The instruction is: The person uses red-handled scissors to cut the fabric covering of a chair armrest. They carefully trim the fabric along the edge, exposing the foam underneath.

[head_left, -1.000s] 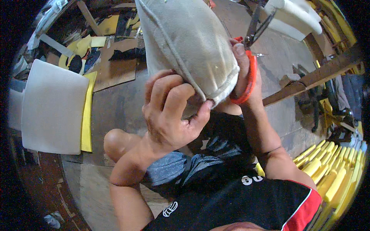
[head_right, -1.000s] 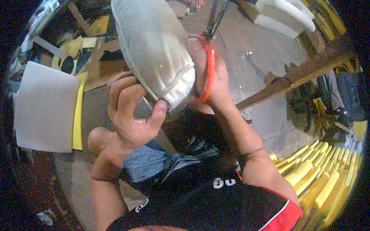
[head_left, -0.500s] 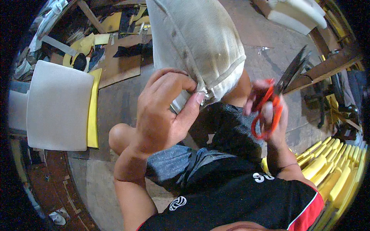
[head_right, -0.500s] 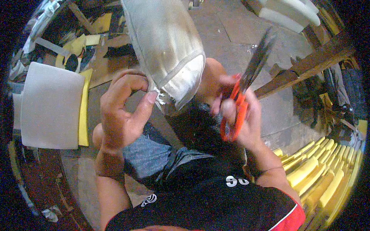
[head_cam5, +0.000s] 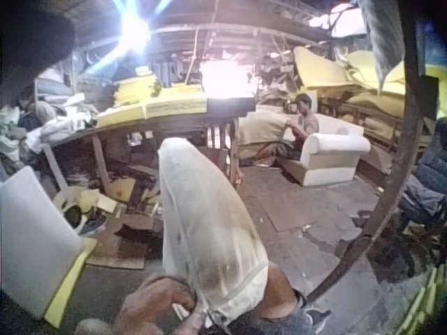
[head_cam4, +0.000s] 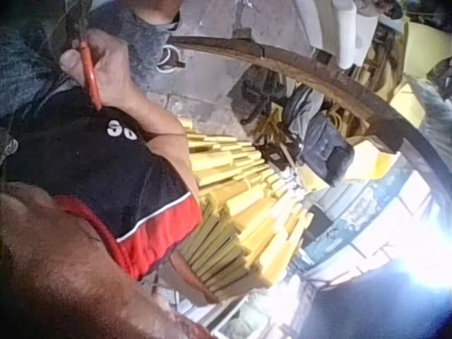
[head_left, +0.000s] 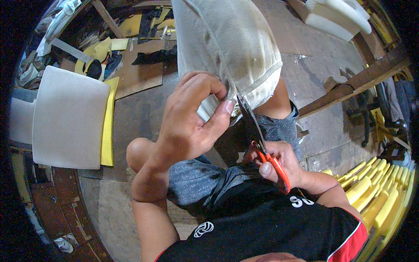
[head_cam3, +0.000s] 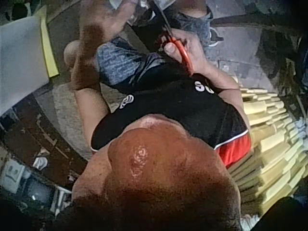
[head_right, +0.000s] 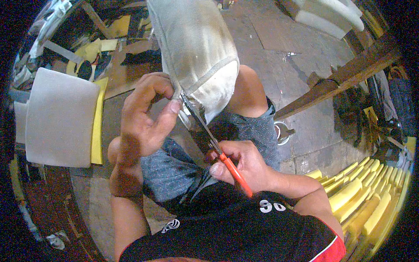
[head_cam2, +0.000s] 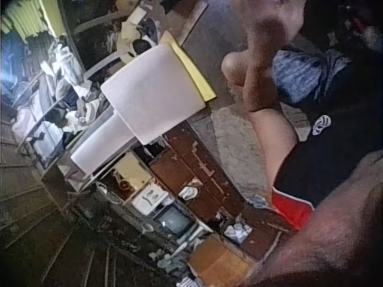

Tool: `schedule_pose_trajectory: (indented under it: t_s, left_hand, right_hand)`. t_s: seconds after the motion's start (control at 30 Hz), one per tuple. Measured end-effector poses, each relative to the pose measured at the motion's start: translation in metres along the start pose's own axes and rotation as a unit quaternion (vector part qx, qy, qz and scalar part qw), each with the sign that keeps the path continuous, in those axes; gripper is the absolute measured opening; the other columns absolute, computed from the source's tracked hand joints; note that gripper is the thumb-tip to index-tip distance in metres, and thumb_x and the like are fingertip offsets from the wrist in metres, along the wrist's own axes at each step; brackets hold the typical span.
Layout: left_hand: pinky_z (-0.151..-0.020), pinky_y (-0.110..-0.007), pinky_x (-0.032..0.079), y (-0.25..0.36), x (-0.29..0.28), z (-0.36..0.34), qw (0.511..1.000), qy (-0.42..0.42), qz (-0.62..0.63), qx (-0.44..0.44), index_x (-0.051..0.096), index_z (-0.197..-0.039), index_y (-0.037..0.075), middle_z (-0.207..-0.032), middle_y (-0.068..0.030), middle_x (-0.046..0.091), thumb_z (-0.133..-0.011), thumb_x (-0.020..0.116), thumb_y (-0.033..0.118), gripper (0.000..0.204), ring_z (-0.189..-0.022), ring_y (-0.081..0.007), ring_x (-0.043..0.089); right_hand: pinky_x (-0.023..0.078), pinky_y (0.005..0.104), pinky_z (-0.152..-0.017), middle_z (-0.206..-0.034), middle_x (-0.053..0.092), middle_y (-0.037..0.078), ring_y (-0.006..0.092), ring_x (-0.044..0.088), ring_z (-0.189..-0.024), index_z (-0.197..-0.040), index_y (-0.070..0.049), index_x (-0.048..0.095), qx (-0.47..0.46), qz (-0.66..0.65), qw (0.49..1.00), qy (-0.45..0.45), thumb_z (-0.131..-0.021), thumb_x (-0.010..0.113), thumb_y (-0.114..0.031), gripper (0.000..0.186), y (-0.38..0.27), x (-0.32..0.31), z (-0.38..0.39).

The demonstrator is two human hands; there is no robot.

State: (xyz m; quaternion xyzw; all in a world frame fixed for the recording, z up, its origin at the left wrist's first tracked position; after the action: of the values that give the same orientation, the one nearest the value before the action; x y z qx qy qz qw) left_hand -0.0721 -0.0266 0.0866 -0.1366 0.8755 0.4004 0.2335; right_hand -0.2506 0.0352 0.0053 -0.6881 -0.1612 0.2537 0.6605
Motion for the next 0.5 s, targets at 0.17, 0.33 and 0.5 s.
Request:
schedule_pose_trajectory:
  t_s: [0.17,0.33,0.5]
  left_hand:
    - [-0.082,-0.032,0.048,0.0008,0.0002,0.0009,1.000,-0.015,-0.016,0.008,0.054,-0.090,0.003,-0.096,-0.0122,0.059,-0.078,0.067,-0.001,0.018,-0.090,-0.0240,0.059]
    - [-0.081,-0.032,0.048,0.0035,0.0014,-0.0001,0.999,-0.007,-0.025,0.028,0.056,-0.088,0.003,-0.093,-0.0108,0.060,-0.078,0.068,0.000,0.016,-0.089,-0.0234,0.060]
    - [-0.083,-0.033,0.047,0.0036,0.0045,0.0014,1.000,0.008,-0.024,0.016,0.057,-0.088,0.004,-0.093,-0.0105,0.061,-0.077,0.069,0.001,0.016,-0.090,-0.0241,0.060]
  right_hand:
    - [0.044,0.0264,-0.057,-0.068,0.055,-0.001,0.0070,0.050,-0.064,-0.086,-0.003,0.060,0.020,-0.017,1.000,0.013,-0.092,0.068,-0.038,0.037,0.0060,0.0024,0.0021]
    - [0.044,0.0266,-0.057,-0.068,0.055,-0.001,0.0071,0.051,-0.064,-0.084,-0.002,0.060,0.039,-0.040,0.998,0.024,-0.092,0.069,-0.040,0.040,0.0058,0.0022,0.0021]
    - [0.045,0.0263,-0.058,-0.070,0.058,0.000,0.0069,0.053,-0.066,-0.084,-0.002,0.061,0.044,-0.022,0.998,0.036,-0.091,0.070,-0.042,0.041,0.0027,0.0010,0.0019]
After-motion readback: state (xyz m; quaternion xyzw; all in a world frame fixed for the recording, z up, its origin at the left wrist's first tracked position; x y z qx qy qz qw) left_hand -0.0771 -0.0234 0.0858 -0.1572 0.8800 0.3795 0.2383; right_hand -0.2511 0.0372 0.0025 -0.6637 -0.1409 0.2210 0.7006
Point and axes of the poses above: each hand's wrist, its own z-axis away from the middle knuckle, its own x-axis out of the palm, y = z × x, the point moved 7 cm from there along -z, towards the middle knuckle
